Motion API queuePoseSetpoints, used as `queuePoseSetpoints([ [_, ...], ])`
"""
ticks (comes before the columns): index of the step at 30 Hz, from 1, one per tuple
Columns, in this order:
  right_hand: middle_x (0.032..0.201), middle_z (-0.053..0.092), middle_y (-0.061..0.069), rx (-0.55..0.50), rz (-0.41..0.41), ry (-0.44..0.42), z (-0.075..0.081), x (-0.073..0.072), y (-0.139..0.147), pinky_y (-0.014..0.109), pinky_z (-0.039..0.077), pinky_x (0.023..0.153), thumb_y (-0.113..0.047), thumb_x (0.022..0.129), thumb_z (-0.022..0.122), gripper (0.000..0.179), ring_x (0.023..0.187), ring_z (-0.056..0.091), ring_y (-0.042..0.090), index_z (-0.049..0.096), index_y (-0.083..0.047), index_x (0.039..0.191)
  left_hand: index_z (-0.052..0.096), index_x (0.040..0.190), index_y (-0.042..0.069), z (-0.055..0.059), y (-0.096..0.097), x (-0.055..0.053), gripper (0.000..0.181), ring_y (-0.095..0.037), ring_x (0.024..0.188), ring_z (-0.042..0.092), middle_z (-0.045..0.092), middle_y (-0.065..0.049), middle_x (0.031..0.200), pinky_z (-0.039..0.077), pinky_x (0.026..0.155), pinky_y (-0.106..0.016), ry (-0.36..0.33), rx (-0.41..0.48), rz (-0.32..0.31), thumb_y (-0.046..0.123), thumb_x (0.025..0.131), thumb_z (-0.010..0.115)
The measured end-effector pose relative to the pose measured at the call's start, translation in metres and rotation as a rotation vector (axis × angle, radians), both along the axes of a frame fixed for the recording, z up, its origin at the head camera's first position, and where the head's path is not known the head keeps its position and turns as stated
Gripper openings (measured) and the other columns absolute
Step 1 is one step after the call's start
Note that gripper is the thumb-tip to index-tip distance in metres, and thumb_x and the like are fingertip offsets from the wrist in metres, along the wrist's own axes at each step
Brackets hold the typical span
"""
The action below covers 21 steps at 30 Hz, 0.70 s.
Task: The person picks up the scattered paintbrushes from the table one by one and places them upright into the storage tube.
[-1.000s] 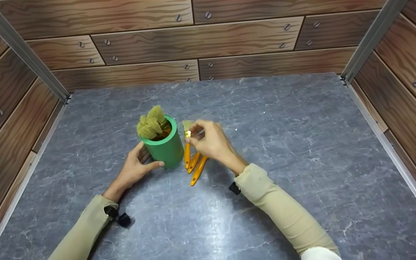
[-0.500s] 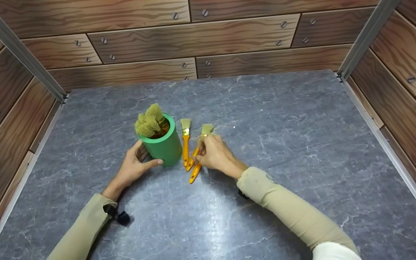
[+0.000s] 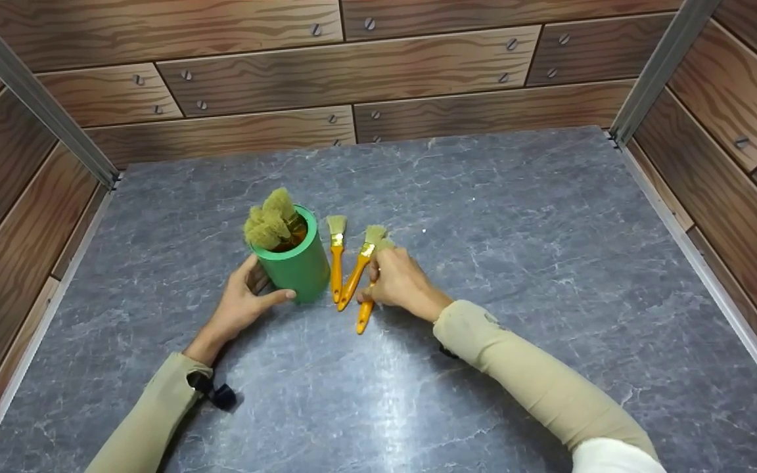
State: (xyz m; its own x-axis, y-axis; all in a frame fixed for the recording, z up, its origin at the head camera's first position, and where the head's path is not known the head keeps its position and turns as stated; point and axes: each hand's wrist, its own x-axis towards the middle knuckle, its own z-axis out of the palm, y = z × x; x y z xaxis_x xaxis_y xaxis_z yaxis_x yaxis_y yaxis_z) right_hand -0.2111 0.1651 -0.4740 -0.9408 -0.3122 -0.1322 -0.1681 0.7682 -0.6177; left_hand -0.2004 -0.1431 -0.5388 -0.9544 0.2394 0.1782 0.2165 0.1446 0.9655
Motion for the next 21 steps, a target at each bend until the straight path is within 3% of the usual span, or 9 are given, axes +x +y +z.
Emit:
queuePoseSetpoints([
  [3,0.077,0.073,0.004,0.003,-0.023,-0.037,0.001,-0.004,0.008,0.024,0.057,0.058,-0.023,0.073,0.101,0.039,0.065,0.064,0.013,0.07,-0.006,0.088,0.03,0.17,0.016,0.0,0.0,0.0,0.108,-0.027,0.158,0.039,0.039,-0.006,0.172,0.037,0.13,-0.041,-0.004,-0.002,-0.002,0.024,0.084,0.095],
  [10,0.074,0.075,0.005,-0.116,-0.12,-0.239,0.002,-0.013,0.021,0.022,0.058,0.053,-0.015,0.072,0.101,0.042,0.06,0.067,0.011,0.064,-0.005,0.09,0.029,0.17,0.018,0.002,-0.001,-0.001,0.107,-0.027,0.158,0.039,0.039,-0.006,0.172,0.037,0.131,-0.042,-0.002,0.002,-0.008,0.023,0.085,0.094],
  [21,0.075,0.073,0.002,-0.184,-0.149,-0.313,-0.002,-0.016,0.028,0.025,0.063,0.06,-0.013,0.071,0.1,0.044,0.064,0.067,0.011,0.064,-0.004,0.094,0.03,0.17,0.014,0.001,0.0,0.0,0.108,-0.029,0.157,0.04,0.041,-0.008,0.171,0.036,0.131,-0.044,0.0,0.036,-0.008,0.016,0.083,0.095],
])
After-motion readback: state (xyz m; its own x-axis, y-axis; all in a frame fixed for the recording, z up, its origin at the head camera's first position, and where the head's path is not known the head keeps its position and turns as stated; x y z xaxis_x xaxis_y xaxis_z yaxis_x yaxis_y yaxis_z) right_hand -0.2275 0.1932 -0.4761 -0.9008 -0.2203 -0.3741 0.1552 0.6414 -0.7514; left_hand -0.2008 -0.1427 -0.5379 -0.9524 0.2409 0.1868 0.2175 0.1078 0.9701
